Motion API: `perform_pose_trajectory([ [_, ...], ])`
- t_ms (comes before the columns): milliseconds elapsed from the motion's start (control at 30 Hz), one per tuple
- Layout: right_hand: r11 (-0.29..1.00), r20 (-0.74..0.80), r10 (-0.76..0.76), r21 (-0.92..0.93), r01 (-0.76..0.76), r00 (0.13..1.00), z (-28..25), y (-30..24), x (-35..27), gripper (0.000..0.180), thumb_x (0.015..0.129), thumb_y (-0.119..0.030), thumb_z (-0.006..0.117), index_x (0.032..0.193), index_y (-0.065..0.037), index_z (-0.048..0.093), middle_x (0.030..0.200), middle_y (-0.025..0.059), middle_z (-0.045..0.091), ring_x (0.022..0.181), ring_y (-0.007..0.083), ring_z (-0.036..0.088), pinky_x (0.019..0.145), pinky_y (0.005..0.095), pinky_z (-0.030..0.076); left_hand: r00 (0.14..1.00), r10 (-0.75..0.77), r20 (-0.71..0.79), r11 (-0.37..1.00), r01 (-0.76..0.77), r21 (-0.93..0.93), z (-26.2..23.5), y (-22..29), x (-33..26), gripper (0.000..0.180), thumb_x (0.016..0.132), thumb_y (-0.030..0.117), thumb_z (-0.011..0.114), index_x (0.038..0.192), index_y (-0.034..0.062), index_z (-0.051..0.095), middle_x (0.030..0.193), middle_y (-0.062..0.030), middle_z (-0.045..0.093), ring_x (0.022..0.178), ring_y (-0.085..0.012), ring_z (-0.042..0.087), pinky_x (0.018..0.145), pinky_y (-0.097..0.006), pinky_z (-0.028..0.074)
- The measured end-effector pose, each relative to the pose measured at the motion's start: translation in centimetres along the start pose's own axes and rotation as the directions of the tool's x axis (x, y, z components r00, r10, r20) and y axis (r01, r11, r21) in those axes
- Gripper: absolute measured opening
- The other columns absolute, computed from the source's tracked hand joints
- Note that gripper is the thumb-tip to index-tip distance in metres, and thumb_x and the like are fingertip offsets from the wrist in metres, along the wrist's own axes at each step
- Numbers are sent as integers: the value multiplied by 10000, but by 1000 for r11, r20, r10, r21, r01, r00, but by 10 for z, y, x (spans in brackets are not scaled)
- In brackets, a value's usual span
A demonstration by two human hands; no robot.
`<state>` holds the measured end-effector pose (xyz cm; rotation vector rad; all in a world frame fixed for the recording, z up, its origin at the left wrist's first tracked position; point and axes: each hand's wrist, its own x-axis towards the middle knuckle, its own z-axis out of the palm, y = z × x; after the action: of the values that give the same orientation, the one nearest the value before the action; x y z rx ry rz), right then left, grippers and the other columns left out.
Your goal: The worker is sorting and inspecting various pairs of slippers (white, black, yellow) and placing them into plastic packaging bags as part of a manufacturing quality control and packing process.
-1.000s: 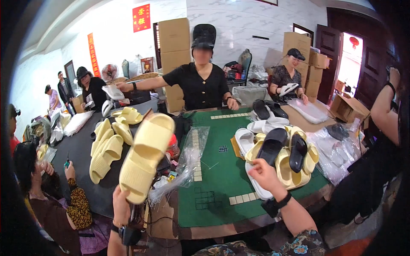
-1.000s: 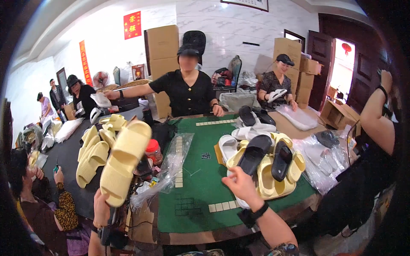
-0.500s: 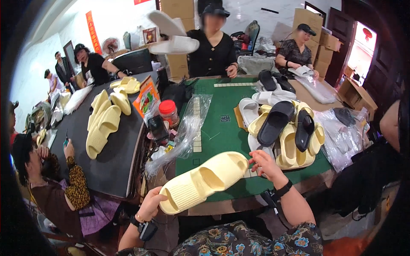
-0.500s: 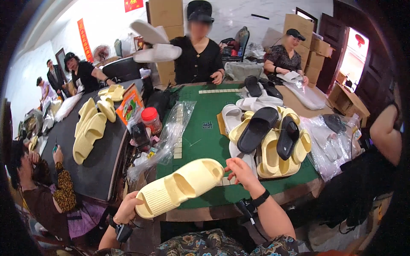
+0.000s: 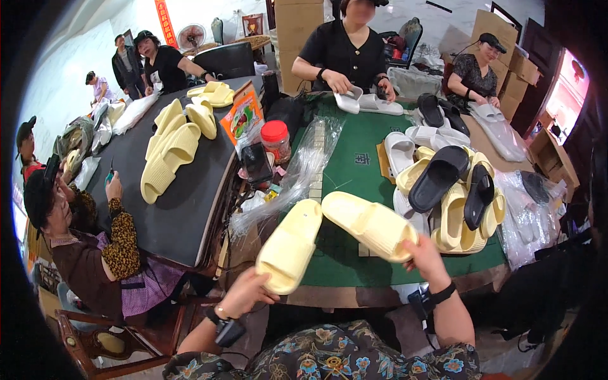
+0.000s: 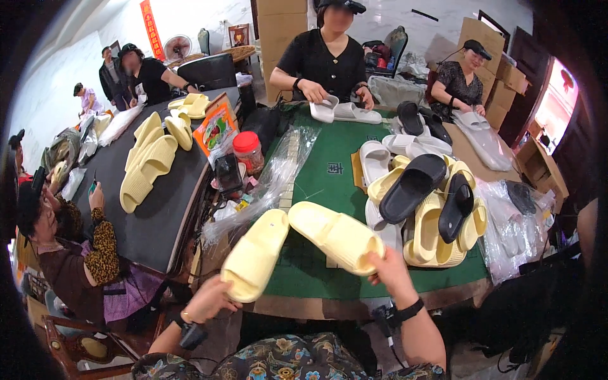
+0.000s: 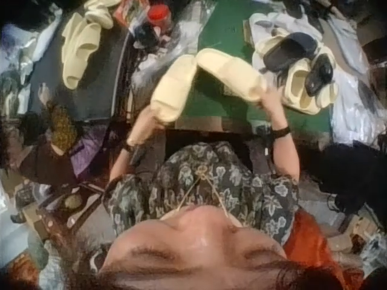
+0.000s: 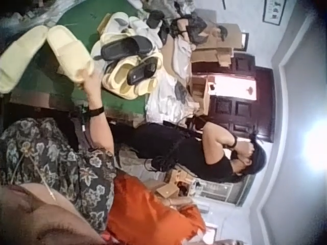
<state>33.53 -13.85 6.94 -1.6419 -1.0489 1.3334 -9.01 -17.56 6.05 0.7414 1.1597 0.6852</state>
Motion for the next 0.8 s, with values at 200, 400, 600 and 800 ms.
perform_pose_trajectory([
  [200, 865, 194, 277, -476, -156, 941, 33, 40, -17, 418, 908, -393, 614, 962, 22, 616, 677, 96, 653, 506, 159, 614, 460, 292, 490, 971, -45, 235, 763, -118, 636, 38, -12, 23, 250, 960, 241, 581, 980, 23, 702, 784, -64, 700, 685, -123, 679, 558, -236, 536],
  [400, 835, 230, 81, -547, 60, 970, 33, 59, -17, 382, 870, -381, 660, 858, 2, 653, 664, 93, 667, 564, 185, 641, 538, 335, 503, 577, 654, 489, -121, -558, 821, 31, 41, 90, 341, 757, 109, 693, 1095, 78, 653, 954, -102, 634, 932, -308, 608, 817, -407, 501],
  [600, 870, 183, 90, -493, 12, 979, 24, 78, -23, 267, 853, -246, 682, 841, 19, 656, 594, 57, 640, 528, 133, 625, 497, 282, 495, 541, 267, 798, -256, -758, 600, 74, 46, 165, 561, 687, 119, 742, 1233, 165, 621, 1230, -127, 578, 1176, -312, 526, 973, -434, 442],
  [800, 933, 39, 36, -359, -20, 999, 7, 72, -24, 157, 853, -127, 646, 860, 28, 631, 611, 69, 623, 468, 118, 569, 434, 251, 454, 502, 360, 787, -295, -739, 606, 94, 33, 158, 160, 656, 169, 679, 798, 101, 707, 877, -63, 653, 940, -276, 591, 805, -433, 468],
])
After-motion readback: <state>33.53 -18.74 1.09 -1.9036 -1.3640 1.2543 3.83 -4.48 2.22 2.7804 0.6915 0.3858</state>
